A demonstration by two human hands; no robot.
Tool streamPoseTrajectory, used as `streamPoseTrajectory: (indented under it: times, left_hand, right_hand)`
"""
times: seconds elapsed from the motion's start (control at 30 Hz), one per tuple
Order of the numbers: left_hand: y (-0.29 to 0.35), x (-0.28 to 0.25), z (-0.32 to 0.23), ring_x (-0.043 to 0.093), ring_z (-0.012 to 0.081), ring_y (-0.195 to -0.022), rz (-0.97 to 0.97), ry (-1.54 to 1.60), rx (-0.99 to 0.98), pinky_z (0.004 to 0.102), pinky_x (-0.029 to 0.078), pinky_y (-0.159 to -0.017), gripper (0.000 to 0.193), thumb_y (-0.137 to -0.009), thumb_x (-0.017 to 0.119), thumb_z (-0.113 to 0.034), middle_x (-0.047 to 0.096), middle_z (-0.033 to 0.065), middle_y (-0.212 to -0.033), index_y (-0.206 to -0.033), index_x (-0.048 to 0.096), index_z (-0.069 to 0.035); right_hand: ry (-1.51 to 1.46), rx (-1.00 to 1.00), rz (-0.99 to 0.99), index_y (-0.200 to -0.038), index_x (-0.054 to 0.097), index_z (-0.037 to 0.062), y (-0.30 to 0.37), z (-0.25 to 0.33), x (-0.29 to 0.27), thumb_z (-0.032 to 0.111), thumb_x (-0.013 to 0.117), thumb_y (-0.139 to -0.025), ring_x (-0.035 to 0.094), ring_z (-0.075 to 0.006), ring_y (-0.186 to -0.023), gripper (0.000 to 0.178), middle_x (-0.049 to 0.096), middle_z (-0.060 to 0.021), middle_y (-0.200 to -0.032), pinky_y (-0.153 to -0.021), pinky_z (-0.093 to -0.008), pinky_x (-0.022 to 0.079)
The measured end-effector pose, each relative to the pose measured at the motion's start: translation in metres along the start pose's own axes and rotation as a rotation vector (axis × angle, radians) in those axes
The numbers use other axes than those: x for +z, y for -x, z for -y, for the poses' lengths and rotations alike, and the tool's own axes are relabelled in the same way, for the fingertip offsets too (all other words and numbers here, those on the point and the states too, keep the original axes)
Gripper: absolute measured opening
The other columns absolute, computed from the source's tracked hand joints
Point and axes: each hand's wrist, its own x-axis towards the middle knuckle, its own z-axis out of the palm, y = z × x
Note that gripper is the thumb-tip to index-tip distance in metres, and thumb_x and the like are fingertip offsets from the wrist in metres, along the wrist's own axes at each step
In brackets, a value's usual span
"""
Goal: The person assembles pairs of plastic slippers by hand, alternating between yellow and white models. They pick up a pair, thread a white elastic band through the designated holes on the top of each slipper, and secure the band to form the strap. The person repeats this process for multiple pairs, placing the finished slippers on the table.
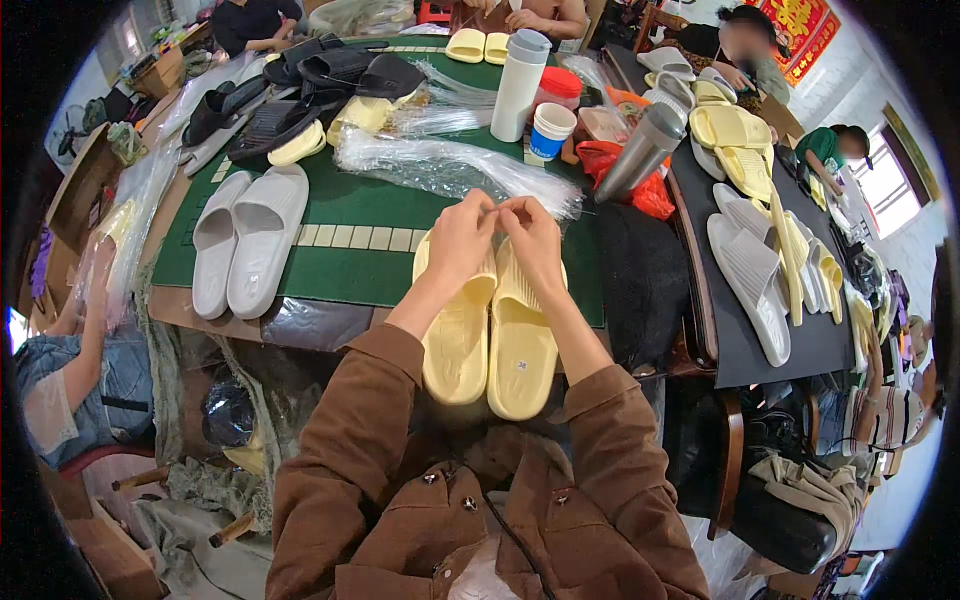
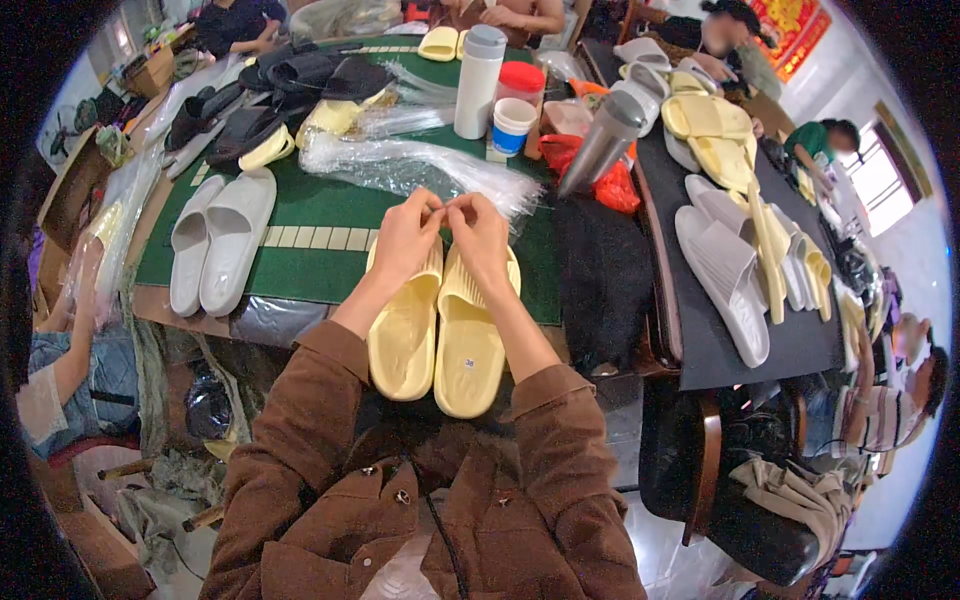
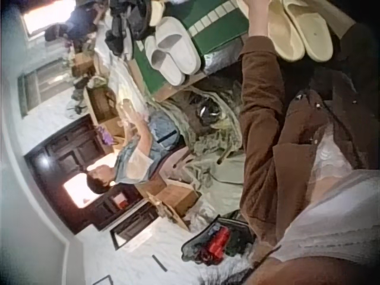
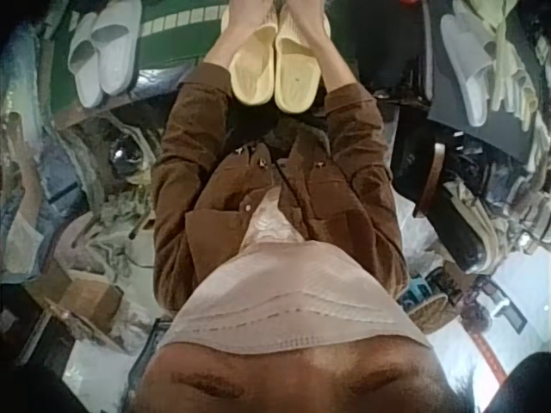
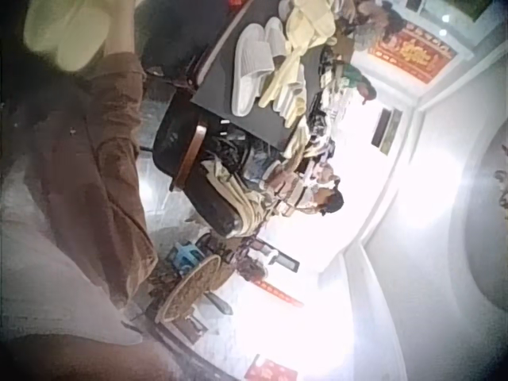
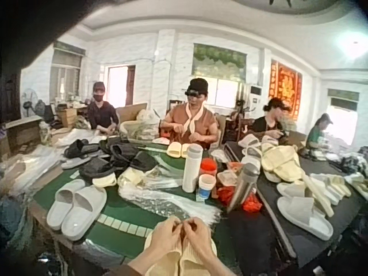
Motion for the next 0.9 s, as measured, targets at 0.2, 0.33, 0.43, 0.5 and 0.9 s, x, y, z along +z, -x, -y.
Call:
streamPoseTrajectory:
  times: [0.2, 0.33, 0.43, 0.5, 0.9]
  left_hand:
    - [0.005, 0.005, 0.013, 0.058, 0.0228, -0.057, -0.04, 0.11, -0.028, 0.0352, 0.044, -0.055, 0.012, -0.087, 0.063, -0.011, 0.061, 0.0142, -0.066, -0.09, 0.062, 0.001]
    - [0.007, 0.003, 0.005, 0.057, 0.0208, -0.056, -0.029, 0.12, -0.07, 0.0338, 0.044, -0.056, 0.013, -0.087, 0.064, -0.011, 0.061, 0.0131, -0.065, -0.09, 0.062, 0.002]
    - [0.01, 0.008, 0.013, 0.056, 0.0187, -0.058, -0.076, 0.119, 0.019, 0.0326, 0.045, -0.057, 0.012, -0.087, 0.063, -0.01, 0.062, 0.0119, -0.069, -0.09, 0.061, 0.002]
    - [0.01, 0.012, 0.016, 0.056, 0.0169, -0.061, -0.114, 0.195, 0.03, 0.0314, 0.045, -0.058, 0.011, -0.088, 0.063, -0.009, 0.062, 0.0105, -0.073, -0.09, 0.06, 0.002]
    - [0.011, 0.006, 0.01, 0.06, 0.0228, -0.069, -0.113, 0.276, -0.039, 0.0344, 0.048, -0.064, 0.01, -0.086, 0.061, -0.007, 0.061, 0.0134, -0.08, -0.087, 0.057, 0.002]
  right_hand:
    - [-0.043, 0.089, 0.071, -0.095, 0.066, -0.0021, 0.0, 0.001, -0.004, 0.005, 0.061, -0.086, 0.067, -0.0135, -0.079, 0.012, 0.07, -0.0077, -0.088, -0.073, -0.0257, 0.052]
    - [-0.081, 0.087, 0.102, -0.099, 0.067, -0.0026, 0.0, 0.0, -0.007, 0.002, 0.06, -0.086, 0.067, -0.0129, -0.081, 0.016, 0.07, -0.0077, -0.088, -0.075, -0.0245, 0.051]
    - [-0.064, 0.153, 0.143, -0.101, 0.067, -0.0018, 0.002, 0.009, -0.007, 0.003, 0.06, -0.087, 0.065, -0.0115, -0.087, 0.016, 0.069, -0.0061, -0.094, -0.079, -0.0246, 0.051]
    - [-0.176, 0.143, 0.078, -0.1, 0.068, -0.0016, 0.002, 0.004, -0.004, 0.004, 0.06, -0.088, 0.066, -0.0122, -0.081, 0.015, 0.069, -0.0063, -0.088, -0.073, -0.025, 0.053]
    - [-0.081, 0.177, 0.138, -0.102, 0.069, 0.0001, 0.005, 0.014, -0.004, 0.009, 0.062, -0.089, 0.065, -0.0102, -0.076, 0.018, 0.069, -0.0056, -0.087, -0.067, -0.0246, 0.053]
